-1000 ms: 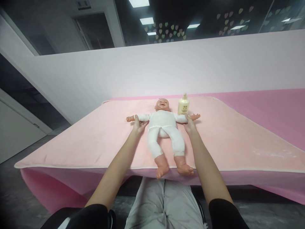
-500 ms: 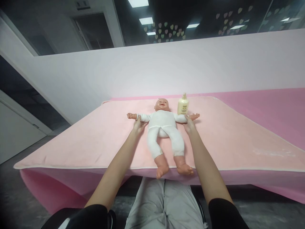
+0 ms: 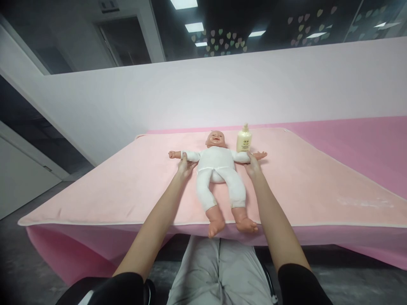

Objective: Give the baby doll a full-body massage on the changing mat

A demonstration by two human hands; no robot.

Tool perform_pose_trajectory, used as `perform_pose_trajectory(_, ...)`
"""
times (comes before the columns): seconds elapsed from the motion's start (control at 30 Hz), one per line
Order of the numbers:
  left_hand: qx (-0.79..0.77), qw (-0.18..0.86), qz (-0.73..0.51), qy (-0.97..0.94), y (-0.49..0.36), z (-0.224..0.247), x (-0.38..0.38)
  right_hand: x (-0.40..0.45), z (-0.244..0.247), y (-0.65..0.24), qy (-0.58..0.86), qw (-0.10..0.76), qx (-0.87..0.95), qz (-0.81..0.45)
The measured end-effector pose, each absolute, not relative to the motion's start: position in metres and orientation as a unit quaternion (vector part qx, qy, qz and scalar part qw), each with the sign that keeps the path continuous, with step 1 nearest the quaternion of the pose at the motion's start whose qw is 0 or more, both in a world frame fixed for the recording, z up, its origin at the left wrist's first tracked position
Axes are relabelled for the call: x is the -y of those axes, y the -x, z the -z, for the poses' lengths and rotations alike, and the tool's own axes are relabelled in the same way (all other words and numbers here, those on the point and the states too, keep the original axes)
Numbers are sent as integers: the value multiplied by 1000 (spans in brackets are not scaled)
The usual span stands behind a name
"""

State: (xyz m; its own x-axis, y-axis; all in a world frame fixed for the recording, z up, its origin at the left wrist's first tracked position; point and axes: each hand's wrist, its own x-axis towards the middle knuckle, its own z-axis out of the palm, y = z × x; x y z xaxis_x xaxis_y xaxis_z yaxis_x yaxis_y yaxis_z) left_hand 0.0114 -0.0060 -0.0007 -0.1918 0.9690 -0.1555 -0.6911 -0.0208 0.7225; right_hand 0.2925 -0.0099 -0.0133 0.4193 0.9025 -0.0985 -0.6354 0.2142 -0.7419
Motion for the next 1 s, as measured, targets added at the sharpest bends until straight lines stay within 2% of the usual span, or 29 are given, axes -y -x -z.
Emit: perform_pose_trajectory(1.0,-330,616,-699,-150,-11,-1,6,21,-1,-287,374,760,147,-512)
